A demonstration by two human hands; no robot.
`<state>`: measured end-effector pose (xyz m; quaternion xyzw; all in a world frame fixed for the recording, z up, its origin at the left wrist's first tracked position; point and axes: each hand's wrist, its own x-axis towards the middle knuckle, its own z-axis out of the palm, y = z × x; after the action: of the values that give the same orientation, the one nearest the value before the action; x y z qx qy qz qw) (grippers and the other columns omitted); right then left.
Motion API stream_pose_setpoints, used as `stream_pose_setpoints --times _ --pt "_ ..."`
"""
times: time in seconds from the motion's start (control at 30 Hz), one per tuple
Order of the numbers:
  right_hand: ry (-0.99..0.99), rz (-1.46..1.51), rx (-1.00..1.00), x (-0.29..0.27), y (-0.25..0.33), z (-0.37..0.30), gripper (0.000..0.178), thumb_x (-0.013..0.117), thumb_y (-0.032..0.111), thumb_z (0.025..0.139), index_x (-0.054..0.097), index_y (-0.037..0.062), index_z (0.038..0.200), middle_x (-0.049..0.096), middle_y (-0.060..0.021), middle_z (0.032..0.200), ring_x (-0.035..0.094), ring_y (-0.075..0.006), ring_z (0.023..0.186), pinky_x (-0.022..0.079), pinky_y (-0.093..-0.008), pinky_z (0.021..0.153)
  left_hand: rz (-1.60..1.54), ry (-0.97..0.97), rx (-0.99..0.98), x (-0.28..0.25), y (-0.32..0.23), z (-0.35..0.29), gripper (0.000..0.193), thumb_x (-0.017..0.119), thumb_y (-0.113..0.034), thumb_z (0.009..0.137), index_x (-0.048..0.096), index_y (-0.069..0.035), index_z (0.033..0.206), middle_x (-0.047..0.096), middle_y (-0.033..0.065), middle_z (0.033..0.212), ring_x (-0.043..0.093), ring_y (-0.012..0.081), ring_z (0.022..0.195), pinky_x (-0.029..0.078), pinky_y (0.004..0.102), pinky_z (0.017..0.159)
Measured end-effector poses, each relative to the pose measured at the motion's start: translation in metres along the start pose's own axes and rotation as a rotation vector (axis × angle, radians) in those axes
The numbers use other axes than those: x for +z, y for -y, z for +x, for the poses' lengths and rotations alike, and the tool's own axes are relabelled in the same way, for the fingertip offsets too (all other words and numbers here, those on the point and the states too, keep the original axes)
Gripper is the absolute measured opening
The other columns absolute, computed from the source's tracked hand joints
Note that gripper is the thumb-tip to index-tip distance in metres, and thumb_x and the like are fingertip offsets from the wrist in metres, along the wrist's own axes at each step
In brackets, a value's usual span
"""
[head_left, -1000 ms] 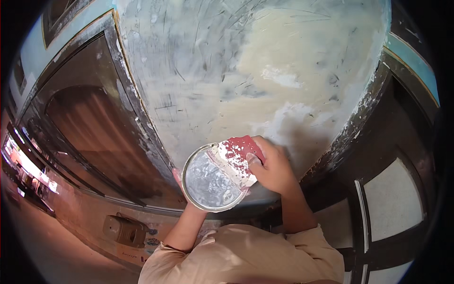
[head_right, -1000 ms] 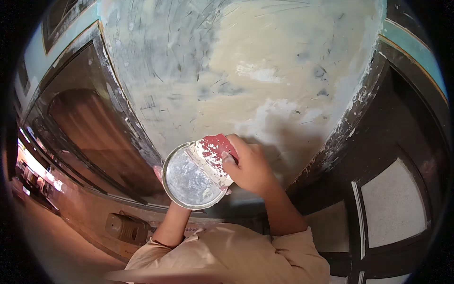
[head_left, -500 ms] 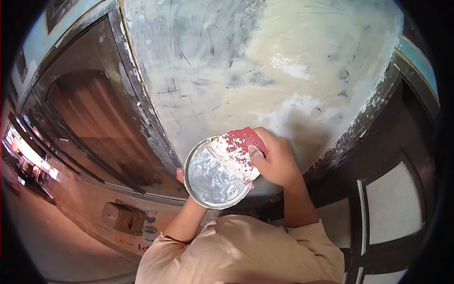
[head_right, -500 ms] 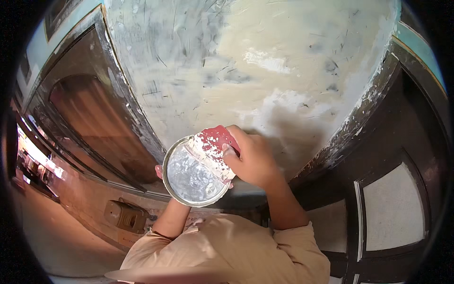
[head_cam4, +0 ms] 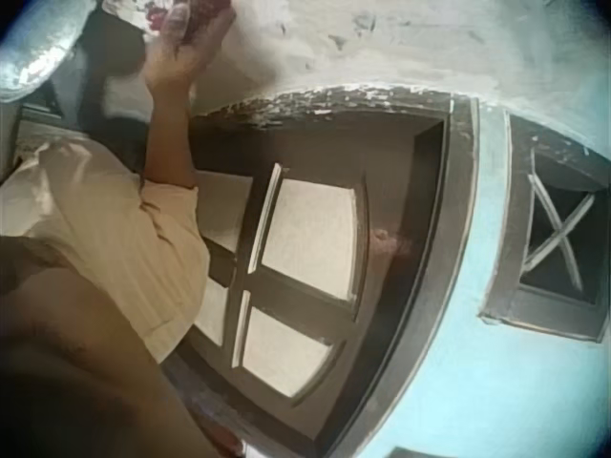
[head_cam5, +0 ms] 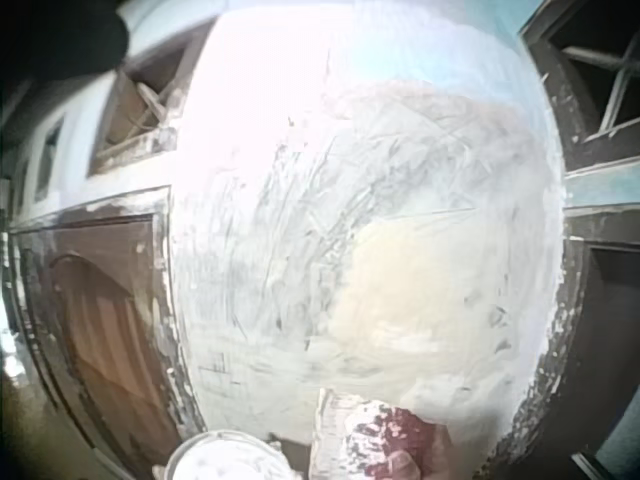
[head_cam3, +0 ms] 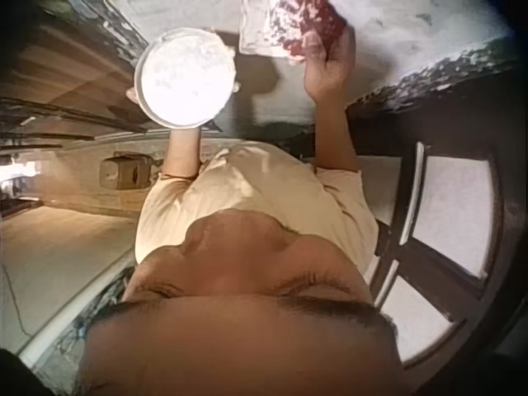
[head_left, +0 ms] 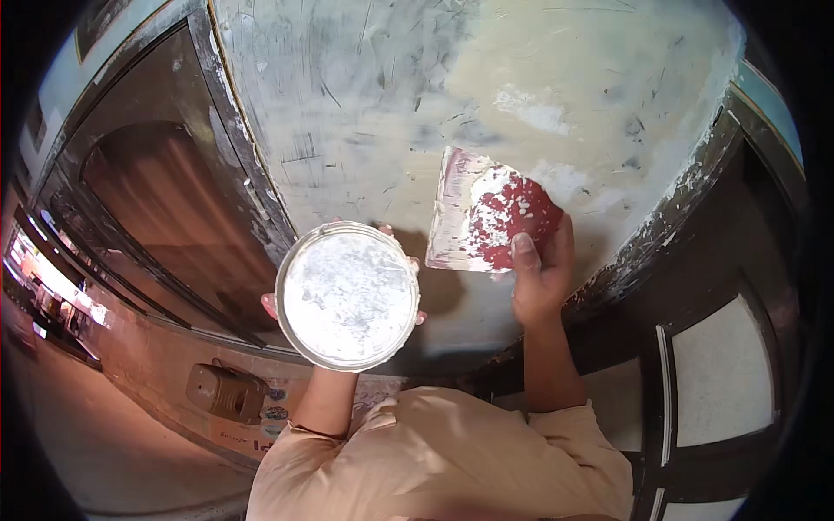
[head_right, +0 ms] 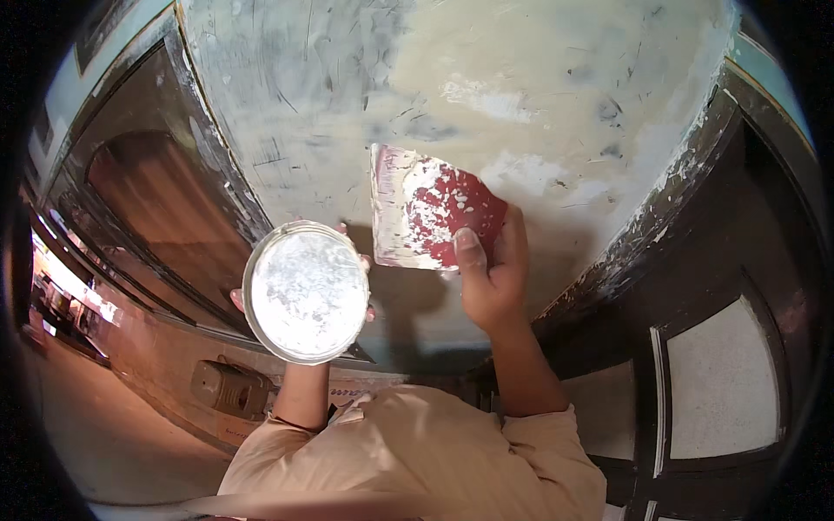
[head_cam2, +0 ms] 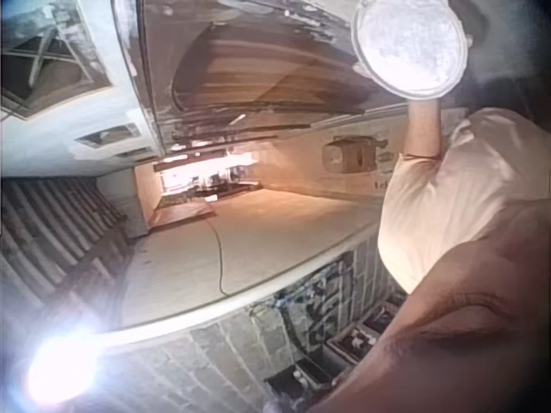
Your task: The person applies and smooths putty onto a wall using a putty knife.
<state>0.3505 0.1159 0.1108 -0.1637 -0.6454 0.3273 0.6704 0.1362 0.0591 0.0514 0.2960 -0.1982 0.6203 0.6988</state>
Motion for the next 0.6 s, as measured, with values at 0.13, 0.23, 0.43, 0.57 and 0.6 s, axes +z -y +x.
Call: stream_pose_setpoints --times 0.13,0.23,0.43,0.57,0.6 --pt "-0.014 -0.021 -0.033 -0.003 -0.006 -0.011 0.034 0.059 0.013 0.096 0.045 -0.0021 0.124 0.058 -0.0078 0.11 0.054 -0.0116 0.098 0.044 -0.0293 0.089 -0.094 0.012 0.015 0.006 0.0 0.005 0.114 0.075 -0.076 0.059 0.029 -0.027 0.151 0.022 0.0149 0.156 0.026 0.0536 0.137 0.034 0.084 0.091" --pt "-0.047 0.045 -0.02 -0.005 -0.005 -0.012 0.041 0.06 0.008 0.089 0.043 0.0006 0.125 0.054 -0.007 0.113 0.051 -0.0132 0.101 0.042 -0.0312 0.094 -0.041 0.005 0.106 0.013 0.005 0.007 0.102 0.07 -0.068 0.073 0.028 -0.017 0.151 0.019 0.0239 0.154 0.032 0.056 0.129 0.045 0.0809 0.079" --pt "-0.063 -0.126 -0.072 -0.005 -0.003 -0.023 0.039 0.063 0.015 0.091 0.042 -0.0019 0.118 0.053 -0.009 0.106 0.051 -0.0125 0.094 0.044 -0.0319 0.086 -0.115 -0.022 0.075 0.007 0.006 0.008 0.114 0.076 -0.076 0.059 0.031 -0.025 0.15 0.021 0.0152 0.157 0.026 0.0526 0.138 0.034 0.0838 0.091" --pt "-0.025 -0.117 -0.103 -0.006 -0.007 -0.026 0.038 0.063 0.014 0.09 0.042 -0.0031 0.117 0.056 -0.0113 0.107 0.054 -0.0131 0.094 0.046 -0.031 0.085 -0.072 -0.014 0.099 0.004 0.006 0.011 0.116 0.075 -0.076 0.059 0.029 -0.023 0.151 0.021 0.016 0.157 0.026 0.0525 0.138 0.034 0.0842 0.091" --pt "-0.028 -0.064 -0.091 -0.005 -0.008 -0.027 0.038 0.063 0.013 0.09 0.042 -0.0033 0.117 0.056 -0.012 0.108 0.055 -0.0134 0.095 0.047 -0.0304 0.084 -0.073 -0.015 0.099 0.002 0.006 0.011 0.116 0.075 -0.076 0.059 0.029 -0.023 0.151 0.021 0.016 0.157 0.026 0.0525 0.138 0.034 0.0842 0.091"
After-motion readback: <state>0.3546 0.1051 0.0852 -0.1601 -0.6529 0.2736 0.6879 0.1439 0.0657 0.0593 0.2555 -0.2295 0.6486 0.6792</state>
